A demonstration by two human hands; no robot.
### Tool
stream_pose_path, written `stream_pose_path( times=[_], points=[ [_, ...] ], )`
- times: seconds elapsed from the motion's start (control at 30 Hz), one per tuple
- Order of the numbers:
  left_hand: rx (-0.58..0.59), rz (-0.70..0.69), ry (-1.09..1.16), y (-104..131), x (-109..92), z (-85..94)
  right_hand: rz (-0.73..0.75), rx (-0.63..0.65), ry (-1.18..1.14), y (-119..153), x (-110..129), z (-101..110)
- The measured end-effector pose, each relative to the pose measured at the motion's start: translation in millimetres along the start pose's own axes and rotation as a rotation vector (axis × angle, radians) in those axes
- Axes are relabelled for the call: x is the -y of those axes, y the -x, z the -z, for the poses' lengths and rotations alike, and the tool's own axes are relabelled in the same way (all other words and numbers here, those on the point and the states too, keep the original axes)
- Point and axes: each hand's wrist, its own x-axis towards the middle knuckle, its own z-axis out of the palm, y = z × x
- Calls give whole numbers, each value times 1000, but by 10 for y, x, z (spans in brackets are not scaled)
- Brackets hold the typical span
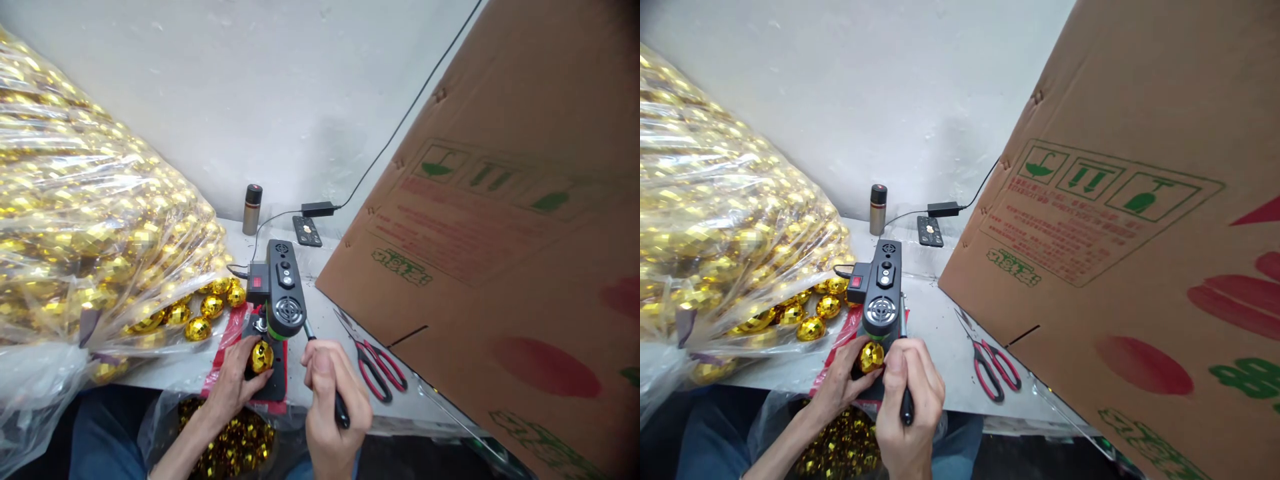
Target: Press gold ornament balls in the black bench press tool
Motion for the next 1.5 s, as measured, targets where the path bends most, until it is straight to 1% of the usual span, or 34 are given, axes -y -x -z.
stream_pose_path(
  times=[0.07, 0.13, 0.33, 0.47, 0.63, 0.73, 0.83, 1.1, 1.3, 1.5],
  points=[
    [27, -30, -25, 5, -14, 21, 4, 9, 14, 7, 1, 10],
    [39, -25, -44, -10, -19, 16, 8, 15, 20, 11, 9, 20],
    [95, 20, -93, -137, 4, -111, 22, 21, 21, 26, 0, 38],
    [106, 29, -102, -144, 37, -169, 74, 13, 14, 171, -150, 18],
    [95, 26, -103, -122, 42, -170, 127, -66, 73, 475, -396, -68],
    [102, 27, -110, -132, 19, -154, 126, -113, 56, 569, -463, -122],
    [114, 35, -117, -144, -10, -137, 130, -143, 64, 585, -475, -152],
    [102, 18, -121, -153, -55, -124, 89, -127, 83, 642, -500, -139],
    [97, 29, -116, -142, -21, -149, 69, -153, 48, 701, -540, -172],
    [99, 30, -110, -123, 57, -177, 39, -124, 17, 754, -589, -187]
  ],
)
